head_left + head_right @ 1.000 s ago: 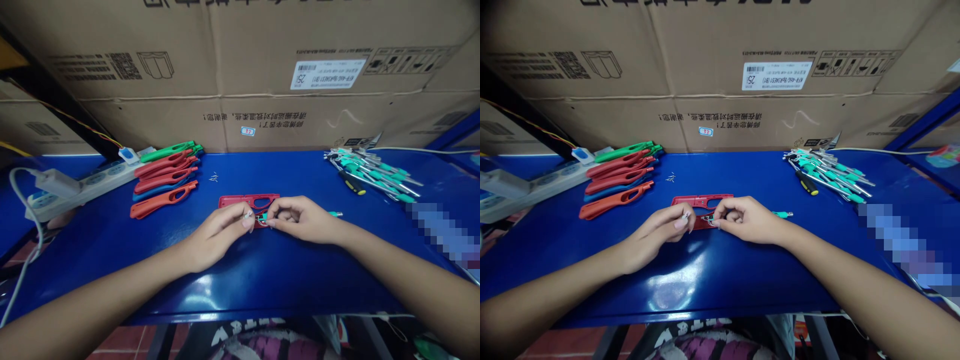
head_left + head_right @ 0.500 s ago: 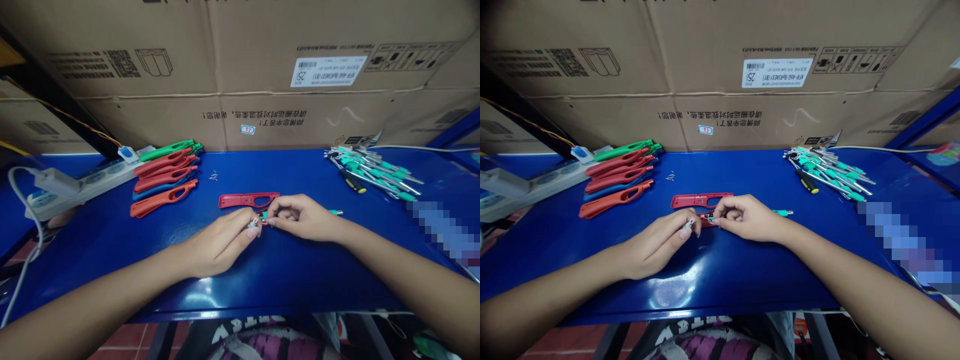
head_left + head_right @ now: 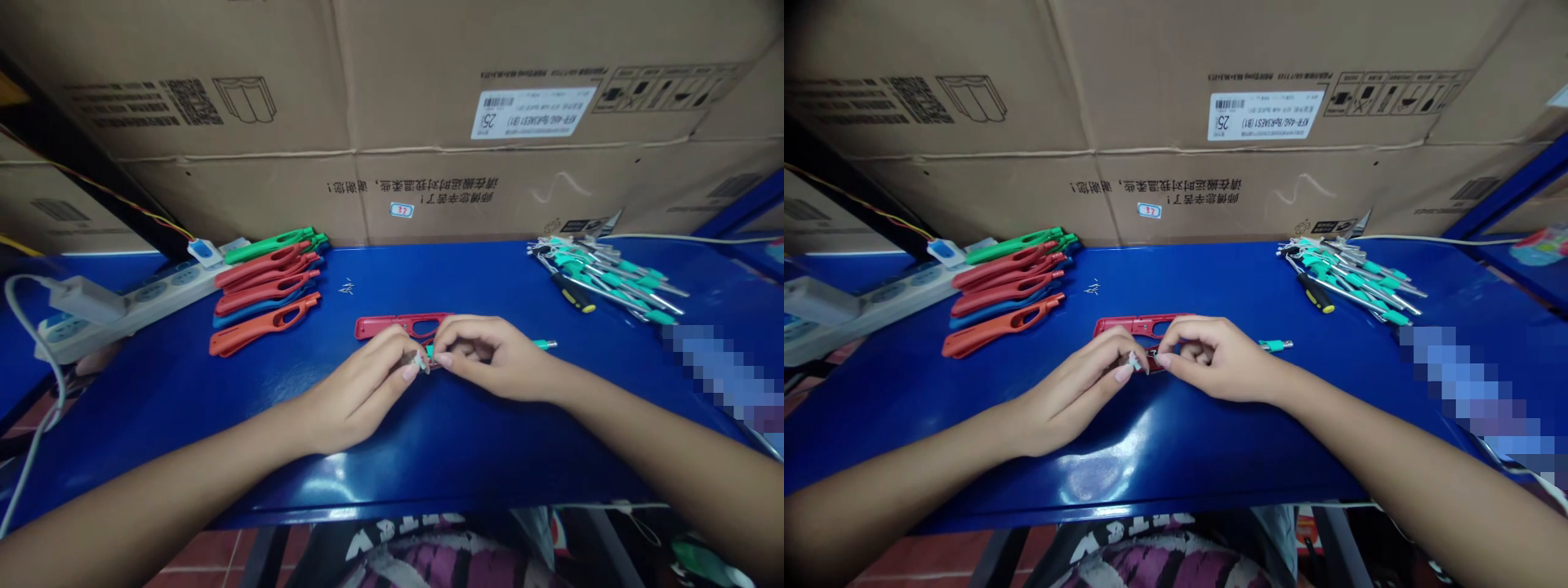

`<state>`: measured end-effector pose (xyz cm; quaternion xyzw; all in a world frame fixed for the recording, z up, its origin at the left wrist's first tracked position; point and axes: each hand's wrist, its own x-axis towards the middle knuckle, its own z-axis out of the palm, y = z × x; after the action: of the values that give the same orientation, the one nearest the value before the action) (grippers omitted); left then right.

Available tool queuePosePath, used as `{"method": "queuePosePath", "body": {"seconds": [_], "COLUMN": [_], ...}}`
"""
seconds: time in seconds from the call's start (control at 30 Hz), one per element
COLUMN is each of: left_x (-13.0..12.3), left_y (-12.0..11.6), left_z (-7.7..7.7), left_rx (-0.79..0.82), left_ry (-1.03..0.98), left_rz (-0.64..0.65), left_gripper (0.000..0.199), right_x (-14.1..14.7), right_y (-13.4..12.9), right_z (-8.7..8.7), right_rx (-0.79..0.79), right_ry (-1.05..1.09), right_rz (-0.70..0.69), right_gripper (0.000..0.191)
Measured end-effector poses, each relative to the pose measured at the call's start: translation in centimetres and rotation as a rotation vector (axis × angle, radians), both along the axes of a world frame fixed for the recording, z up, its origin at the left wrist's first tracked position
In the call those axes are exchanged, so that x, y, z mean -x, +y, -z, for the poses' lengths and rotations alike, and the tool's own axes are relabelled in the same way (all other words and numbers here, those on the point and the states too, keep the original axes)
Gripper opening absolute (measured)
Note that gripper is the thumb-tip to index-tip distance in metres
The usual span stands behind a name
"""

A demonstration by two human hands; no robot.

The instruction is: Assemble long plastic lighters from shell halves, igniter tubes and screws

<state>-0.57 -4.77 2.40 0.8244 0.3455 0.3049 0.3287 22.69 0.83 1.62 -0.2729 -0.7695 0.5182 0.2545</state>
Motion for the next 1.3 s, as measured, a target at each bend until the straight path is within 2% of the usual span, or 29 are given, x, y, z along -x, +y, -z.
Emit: {"method": "queuePosePath", "body": {"seconds": [0.13, 0.2, 0.33, 0.57, 0.7, 0.97, 1.3], "left_x": [-0.5, -0.7, -0.8, -1.4, -1.5, -1.6, -1.8], "left_y": [0.3, 0.3, 0.1, 0.1, 0.1, 0.2, 0.2], "left_z": [0.9, 1.3, 1.6, 1.3, 1.4, 1.5, 1.6], "left_rx": [0.032, 0.122, 0.259, 0.448, 0.527, 0.539, 0.538], "left_ry": [-0.128, -0.246, -0.364, -0.493, -0.498, -0.544, -0.544], "left_rz": [-0.121, -0.162, -0.197, -0.137, -0.132, -0.134, -0.169], "left_gripper": [0.010, 0.015, 0.026, 0.033, 0.036, 0.035, 0.030], "right_x": [0.6, 0.9, 0.9, 1.2, 1.4, 1.5, 1.8], "right_y": [-0.9, -1.1, -0.9, -1.1, -1.2, -1.4, -1.6], "right_z": [-0.6, -0.8, -0.9, -0.6, 0.0, 0.9, 1.1], "right_rx": [0.345, 0.429, 0.495, 0.616, 0.690, 0.942, 0.936], "right_ry": [0.066, 0.061, 0.042, 0.106, 0.192, 0.340, 0.374], "right_rz": [-0.035, -0.016, -0.015, -0.099, -0.109, -0.129, -0.113], "right_gripper": [0.025, 0.028, 0.029, 0.029, 0.027, 0.019, 0.020]}}
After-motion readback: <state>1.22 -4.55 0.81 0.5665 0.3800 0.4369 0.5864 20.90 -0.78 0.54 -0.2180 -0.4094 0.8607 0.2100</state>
